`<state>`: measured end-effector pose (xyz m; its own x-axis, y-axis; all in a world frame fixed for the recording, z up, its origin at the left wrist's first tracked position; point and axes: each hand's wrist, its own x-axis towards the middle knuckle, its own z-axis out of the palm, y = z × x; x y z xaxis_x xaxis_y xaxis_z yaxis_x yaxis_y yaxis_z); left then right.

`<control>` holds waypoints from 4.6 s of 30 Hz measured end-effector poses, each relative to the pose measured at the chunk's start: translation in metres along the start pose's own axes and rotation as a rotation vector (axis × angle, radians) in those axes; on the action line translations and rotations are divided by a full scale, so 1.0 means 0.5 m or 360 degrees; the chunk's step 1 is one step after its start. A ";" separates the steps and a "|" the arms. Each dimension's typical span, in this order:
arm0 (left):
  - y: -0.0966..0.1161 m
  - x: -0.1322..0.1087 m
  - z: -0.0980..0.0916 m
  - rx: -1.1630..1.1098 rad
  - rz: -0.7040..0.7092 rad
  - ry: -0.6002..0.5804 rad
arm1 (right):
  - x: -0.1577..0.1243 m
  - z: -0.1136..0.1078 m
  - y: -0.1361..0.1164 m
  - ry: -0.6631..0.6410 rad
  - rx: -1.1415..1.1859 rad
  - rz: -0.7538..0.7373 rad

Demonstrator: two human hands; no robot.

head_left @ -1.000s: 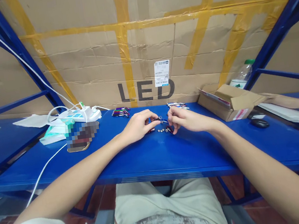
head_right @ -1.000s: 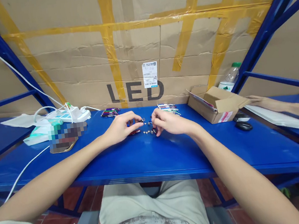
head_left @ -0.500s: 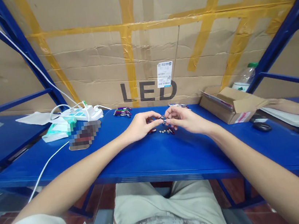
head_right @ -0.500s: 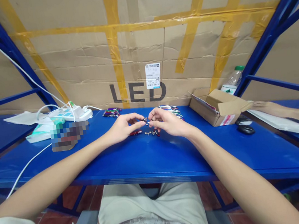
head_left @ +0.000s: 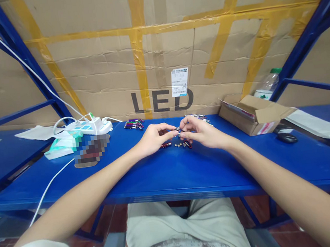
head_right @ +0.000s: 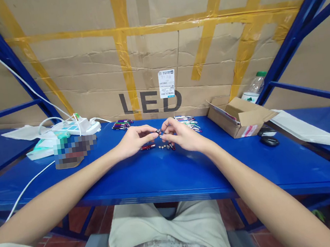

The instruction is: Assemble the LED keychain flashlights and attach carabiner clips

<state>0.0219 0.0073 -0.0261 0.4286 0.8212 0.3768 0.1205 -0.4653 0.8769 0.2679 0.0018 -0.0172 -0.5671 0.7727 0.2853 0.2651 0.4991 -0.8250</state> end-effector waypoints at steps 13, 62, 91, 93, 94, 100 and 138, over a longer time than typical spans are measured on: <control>0.004 0.004 -0.009 0.0011 0.0003 0.0161 | 0.006 0.012 0.016 0.0338 -0.0989 -0.0568; 0.013 0.004 -0.015 -0.0008 0.0028 0.0124 | 0.004 0.029 0.000 0.0253 -0.0719 -0.0414; 0.029 -0.001 -0.013 -0.0008 -0.0002 0.0005 | -0.004 0.041 -0.011 0.0208 -0.0488 -0.0141; 0.030 -0.001 -0.014 -0.0016 0.0003 0.0002 | -0.003 0.041 -0.011 0.0206 -0.0536 -0.0192; 0.031 -0.002 -0.014 -0.0017 0.0003 -0.0001 | -0.003 0.041 -0.011 0.0208 -0.0560 -0.0221; 0.033 -0.003 -0.016 -0.0003 0.0003 -0.0016 | -0.002 0.039 -0.011 0.0240 -0.0571 -0.0322; 0.024 -0.002 -0.024 0.0547 0.0567 0.0025 | 0.004 0.026 -0.008 0.0414 -0.0593 -0.0559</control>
<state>0.0120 0.0047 -0.0122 0.4834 0.5950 0.6421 0.2585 -0.7978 0.5447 0.2553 -0.0038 -0.0197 -0.4726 0.5829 0.6610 0.3789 0.8115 -0.4448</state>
